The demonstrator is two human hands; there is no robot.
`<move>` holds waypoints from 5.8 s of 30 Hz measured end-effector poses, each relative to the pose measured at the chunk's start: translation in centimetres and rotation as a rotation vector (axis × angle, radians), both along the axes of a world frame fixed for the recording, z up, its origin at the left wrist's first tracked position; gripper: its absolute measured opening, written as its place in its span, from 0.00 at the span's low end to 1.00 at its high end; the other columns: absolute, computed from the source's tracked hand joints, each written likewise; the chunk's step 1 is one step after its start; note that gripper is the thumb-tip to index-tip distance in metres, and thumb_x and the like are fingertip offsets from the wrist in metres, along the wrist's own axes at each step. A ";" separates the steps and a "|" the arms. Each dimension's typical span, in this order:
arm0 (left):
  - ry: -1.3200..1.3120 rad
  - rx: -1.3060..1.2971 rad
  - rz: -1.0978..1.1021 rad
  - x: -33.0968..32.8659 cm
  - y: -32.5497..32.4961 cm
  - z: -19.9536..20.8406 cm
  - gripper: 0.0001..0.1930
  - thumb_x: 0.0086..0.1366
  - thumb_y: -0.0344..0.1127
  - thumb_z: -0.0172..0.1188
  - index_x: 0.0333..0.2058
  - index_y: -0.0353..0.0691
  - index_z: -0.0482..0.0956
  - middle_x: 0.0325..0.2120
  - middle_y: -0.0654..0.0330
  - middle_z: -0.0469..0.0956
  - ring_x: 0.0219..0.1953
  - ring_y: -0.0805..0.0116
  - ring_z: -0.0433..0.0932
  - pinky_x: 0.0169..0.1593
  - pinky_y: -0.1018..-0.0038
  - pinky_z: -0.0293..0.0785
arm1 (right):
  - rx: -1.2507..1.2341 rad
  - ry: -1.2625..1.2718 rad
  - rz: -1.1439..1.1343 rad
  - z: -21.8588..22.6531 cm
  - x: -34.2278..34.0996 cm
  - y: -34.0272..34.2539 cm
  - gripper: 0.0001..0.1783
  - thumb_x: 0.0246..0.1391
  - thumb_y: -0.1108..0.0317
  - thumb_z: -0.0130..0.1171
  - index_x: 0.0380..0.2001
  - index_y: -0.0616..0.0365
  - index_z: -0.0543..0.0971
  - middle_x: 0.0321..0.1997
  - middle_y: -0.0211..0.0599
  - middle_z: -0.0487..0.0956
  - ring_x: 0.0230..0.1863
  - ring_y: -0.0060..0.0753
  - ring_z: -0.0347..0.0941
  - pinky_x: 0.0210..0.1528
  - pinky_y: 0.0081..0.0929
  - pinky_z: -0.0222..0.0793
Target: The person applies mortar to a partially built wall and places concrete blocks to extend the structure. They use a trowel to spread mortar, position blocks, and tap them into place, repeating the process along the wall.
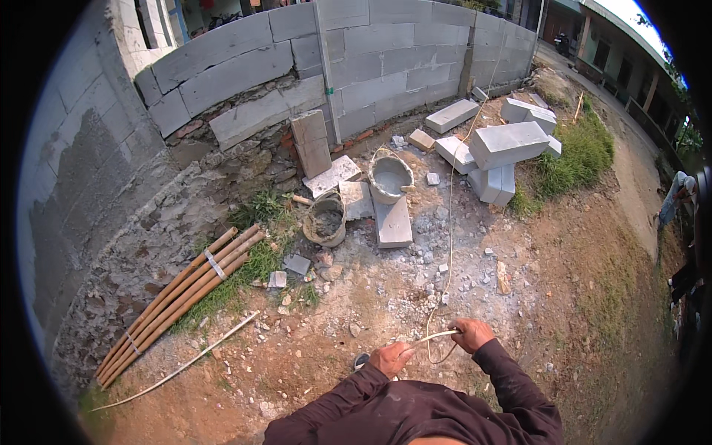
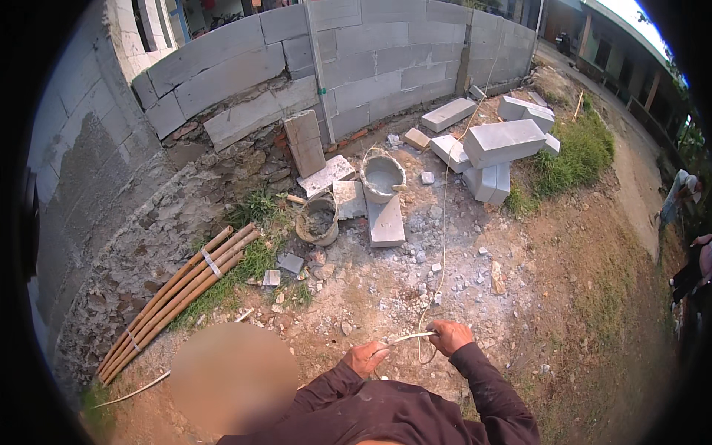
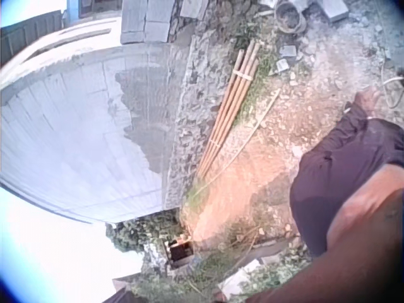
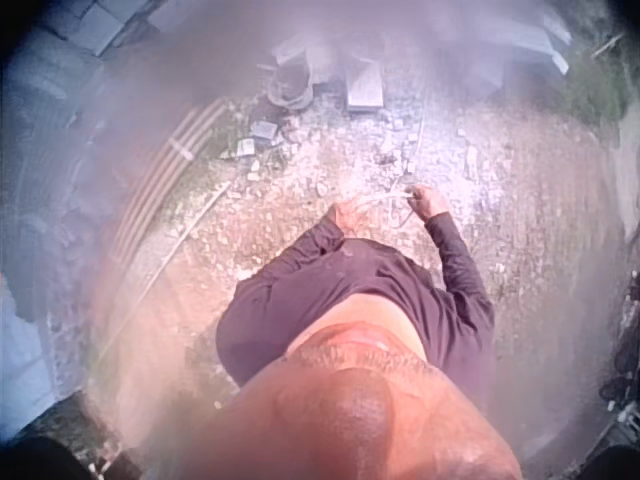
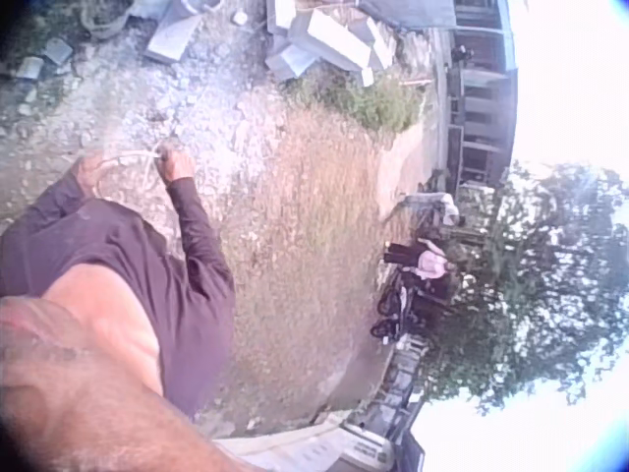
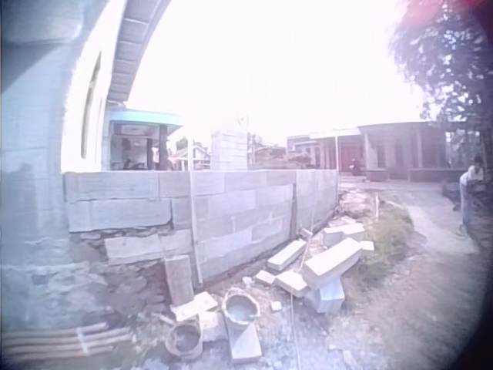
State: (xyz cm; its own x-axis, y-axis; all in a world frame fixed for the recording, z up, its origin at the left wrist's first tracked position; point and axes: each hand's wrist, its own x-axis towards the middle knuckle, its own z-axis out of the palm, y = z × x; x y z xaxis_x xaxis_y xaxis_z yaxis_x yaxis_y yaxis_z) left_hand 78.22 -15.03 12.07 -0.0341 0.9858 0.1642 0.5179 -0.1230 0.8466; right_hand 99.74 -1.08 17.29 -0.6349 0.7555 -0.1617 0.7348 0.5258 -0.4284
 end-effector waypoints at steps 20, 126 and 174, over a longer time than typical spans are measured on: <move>-0.165 0.390 1.738 -40.2 12.2 19.5 0.22 0.62 0.52 0.47 0.30 0.35 0.72 0.10 0.64 0.63 0.11 0.77 0.59 0.15 0.79 0.53 | -0.022 -0.224 -0.336 1.1 -12.4 50.3 0.14 0.50 0.58 0.46 0.33 0.54 0.75 0.35 0.49 0.77 0.39 0.53 0.72 0.42 0.44 0.67; -0.948 -0.869 2.040 -19.3 7.9 -8.3 0.24 0.59 0.48 0.53 0.41 0.28 0.68 0.31 0.46 0.76 0.27 0.56 0.77 0.28 0.66 0.76 | -0.746 -0.396 0.066 -25.3 -46.9 55.7 0.18 0.45 0.55 0.57 0.35 0.57 0.78 0.36 0.44 0.78 0.39 0.41 0.75 0.42 0.33 0.71; -0.884 -0.671 1.282 -68.6 21.3 -15.7 0.26 0.60 0.52 0.52 0.46 0.34 0.70 0.41 0.53 0.74 0.44 0.65 0.73 0.47 0.74 0.68 | -0.638 0.767 0.356 -20.0 -88.1 43.8 0.21 0.40 0.73 0.59 0.41 0.60 0.67 0.43 0.37 0.70 0.44 0.33 0.69 0.45 0.25 0.65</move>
